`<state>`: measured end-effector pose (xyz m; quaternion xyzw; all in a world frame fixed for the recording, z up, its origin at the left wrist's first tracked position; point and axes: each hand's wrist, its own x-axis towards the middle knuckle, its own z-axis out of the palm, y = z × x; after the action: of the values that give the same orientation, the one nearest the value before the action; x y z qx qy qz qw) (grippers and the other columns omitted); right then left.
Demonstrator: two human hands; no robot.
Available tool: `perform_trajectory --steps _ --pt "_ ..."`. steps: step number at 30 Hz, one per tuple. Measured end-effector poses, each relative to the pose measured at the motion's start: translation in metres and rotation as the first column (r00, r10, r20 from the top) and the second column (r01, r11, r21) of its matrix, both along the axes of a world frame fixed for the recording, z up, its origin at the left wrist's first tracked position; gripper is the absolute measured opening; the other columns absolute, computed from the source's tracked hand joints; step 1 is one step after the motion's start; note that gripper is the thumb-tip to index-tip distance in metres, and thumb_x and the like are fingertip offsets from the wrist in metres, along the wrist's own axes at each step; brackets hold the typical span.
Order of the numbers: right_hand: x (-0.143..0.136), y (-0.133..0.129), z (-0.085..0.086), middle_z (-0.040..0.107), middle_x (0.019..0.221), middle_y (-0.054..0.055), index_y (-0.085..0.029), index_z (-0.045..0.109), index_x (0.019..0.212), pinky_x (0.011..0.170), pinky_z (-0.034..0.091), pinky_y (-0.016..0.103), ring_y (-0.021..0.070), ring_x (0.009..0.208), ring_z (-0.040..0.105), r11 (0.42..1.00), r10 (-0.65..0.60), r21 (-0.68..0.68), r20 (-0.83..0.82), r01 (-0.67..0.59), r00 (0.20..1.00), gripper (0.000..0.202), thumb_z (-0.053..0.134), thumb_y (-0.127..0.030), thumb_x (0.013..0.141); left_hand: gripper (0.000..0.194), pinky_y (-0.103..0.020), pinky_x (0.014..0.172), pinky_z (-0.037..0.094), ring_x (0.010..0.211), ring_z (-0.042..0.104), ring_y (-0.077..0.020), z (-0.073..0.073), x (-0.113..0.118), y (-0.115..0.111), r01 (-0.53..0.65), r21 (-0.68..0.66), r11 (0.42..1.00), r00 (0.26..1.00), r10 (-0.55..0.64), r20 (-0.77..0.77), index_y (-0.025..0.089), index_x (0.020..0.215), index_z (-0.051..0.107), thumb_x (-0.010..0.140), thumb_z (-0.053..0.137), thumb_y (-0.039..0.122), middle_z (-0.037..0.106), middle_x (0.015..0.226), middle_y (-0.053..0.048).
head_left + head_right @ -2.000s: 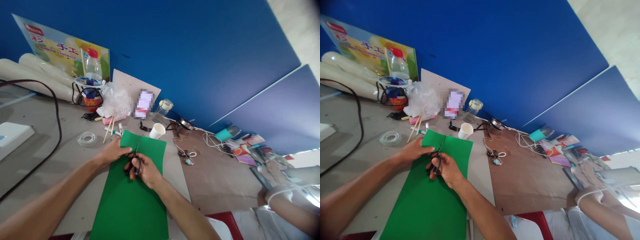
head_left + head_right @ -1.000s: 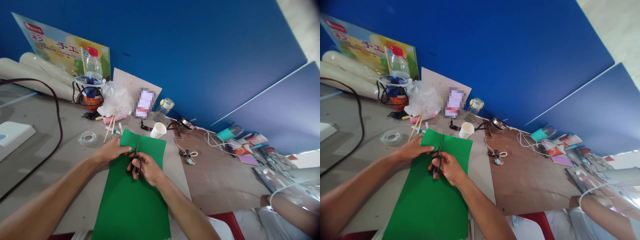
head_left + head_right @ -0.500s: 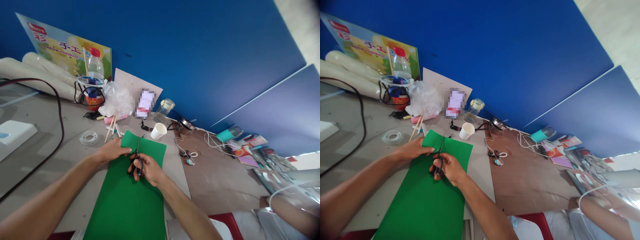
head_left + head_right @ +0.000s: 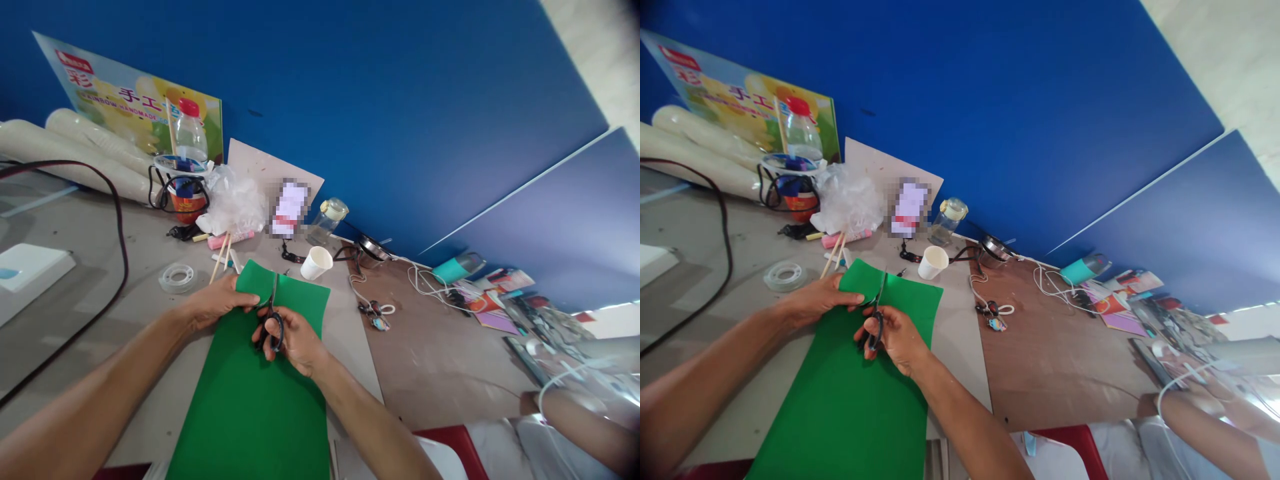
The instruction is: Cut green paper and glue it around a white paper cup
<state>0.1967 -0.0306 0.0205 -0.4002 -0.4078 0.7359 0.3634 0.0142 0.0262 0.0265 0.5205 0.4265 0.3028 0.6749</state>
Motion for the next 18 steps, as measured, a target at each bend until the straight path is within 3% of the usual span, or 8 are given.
perform_trajectory --steps 18 --pt "-0.0009 -0.0007 -0.0015 0.066 0.067 -0.001 -0.017 0.056 0.096 0.041 0.038 0.020 0.0076 0.041 0.054 0.999 -0.021 0.029 0.005 0.021 1.000 0.050 0.075 -0.051 0.067 0.024 -0.023 0.049 0.036 0.053 0.046 -0.0117 -0.0002 -0.0015 0.0026 0.031 -0.009 0.999 1.000 -0.031 0.001 0.017 0.054 0.053 0.063 0.069 0.032 0.052 0.056 0.002"
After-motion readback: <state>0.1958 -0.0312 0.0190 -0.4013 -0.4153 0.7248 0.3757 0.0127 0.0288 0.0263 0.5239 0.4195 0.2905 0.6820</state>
